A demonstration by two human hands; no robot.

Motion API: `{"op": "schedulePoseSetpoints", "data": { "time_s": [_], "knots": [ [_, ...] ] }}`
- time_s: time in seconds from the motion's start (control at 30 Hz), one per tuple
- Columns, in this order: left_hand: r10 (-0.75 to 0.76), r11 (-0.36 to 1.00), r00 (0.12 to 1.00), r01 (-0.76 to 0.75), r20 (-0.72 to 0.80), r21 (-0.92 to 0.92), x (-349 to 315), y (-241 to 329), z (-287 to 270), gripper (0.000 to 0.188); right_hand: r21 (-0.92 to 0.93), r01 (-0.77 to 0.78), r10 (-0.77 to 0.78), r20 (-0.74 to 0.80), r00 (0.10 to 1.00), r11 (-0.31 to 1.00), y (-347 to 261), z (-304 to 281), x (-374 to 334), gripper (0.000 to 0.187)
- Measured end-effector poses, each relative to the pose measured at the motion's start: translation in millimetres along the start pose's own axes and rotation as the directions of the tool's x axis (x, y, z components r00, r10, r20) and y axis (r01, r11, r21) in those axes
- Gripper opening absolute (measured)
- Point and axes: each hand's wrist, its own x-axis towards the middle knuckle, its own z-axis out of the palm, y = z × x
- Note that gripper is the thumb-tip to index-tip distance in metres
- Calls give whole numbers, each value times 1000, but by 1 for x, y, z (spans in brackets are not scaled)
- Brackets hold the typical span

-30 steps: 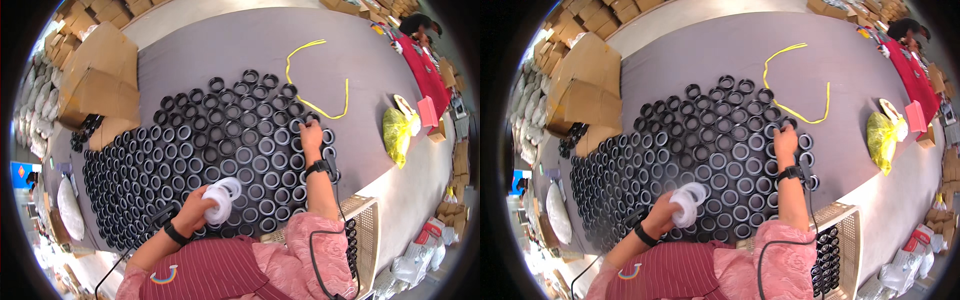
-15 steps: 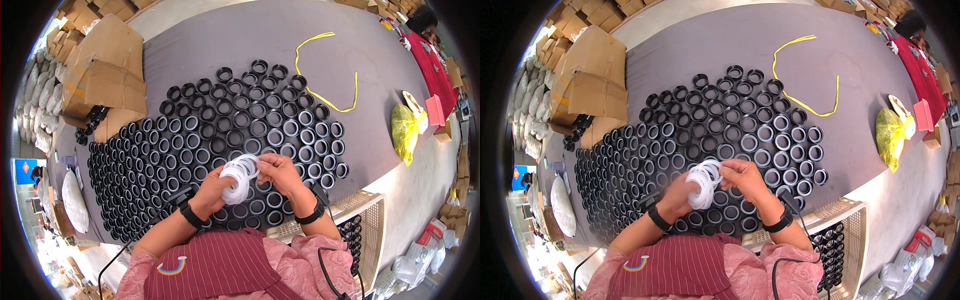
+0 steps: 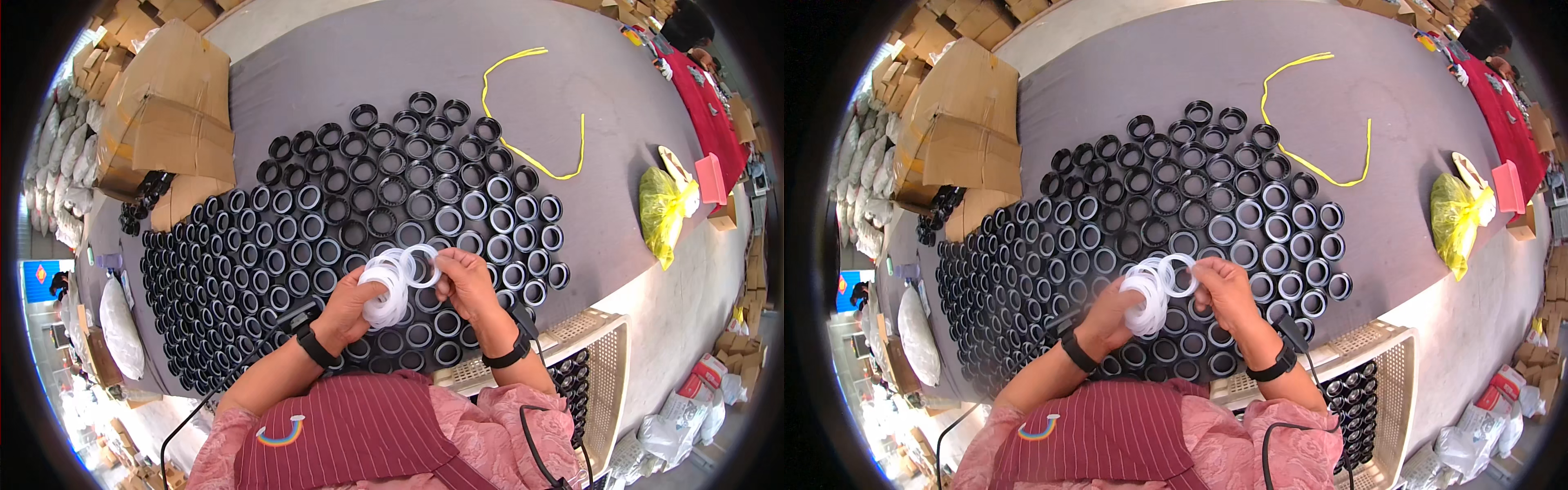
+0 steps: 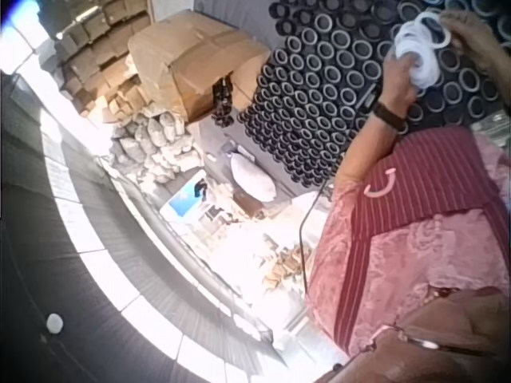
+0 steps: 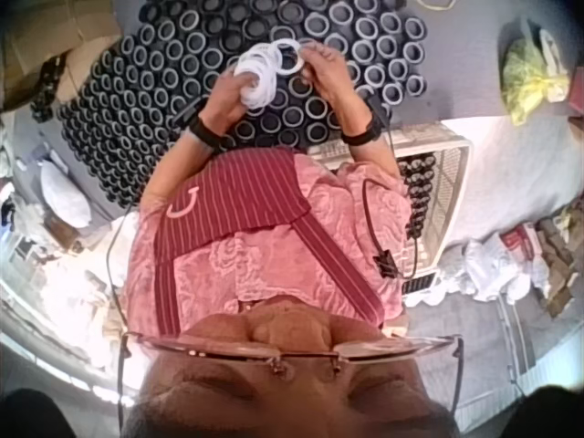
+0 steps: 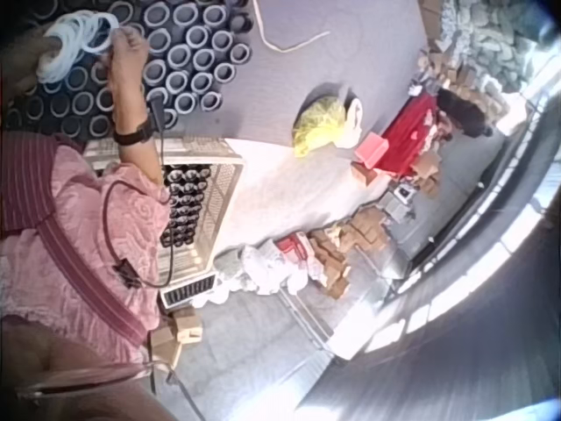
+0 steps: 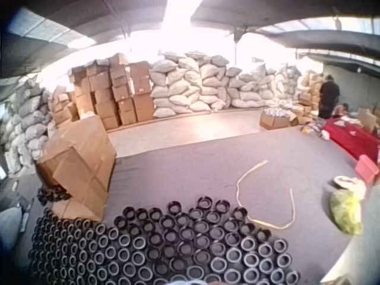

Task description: The person places white rings into black circular components by hand, moves a stool, and then removes a white object from a packet to place it into a purple bottle.

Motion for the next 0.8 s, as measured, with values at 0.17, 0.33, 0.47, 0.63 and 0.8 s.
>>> {"op": "schedulePoseSetpoints", "data": {
  "time_s": [0.17,0.33,0.47,0.63,0.8],
  "knots": [
    [69,988,989,-51,-128,143,4,-2,-4,28,95,-17,11,65,998,995,-13,12,-17,10],
    [28,999,996,-26,-80,24,0,-3,9,26,-323,90,-86,25,996,942,11,20,-16,13],
    [-15,998,1000,15,1,-65,-2,0,3,30,-307,125,-145,-42,989,943,15,19,-15,12],
    [18,998,996,-12,-89,60,2,-8,-5,31,-310,132,-160,-69,985,941,10,24,-20,12],
    [-21,999,997,24,-69,35,1,-7,-4,33,-422,197,-243,-58,968,885,14,18,-18,12]
  ]
}}
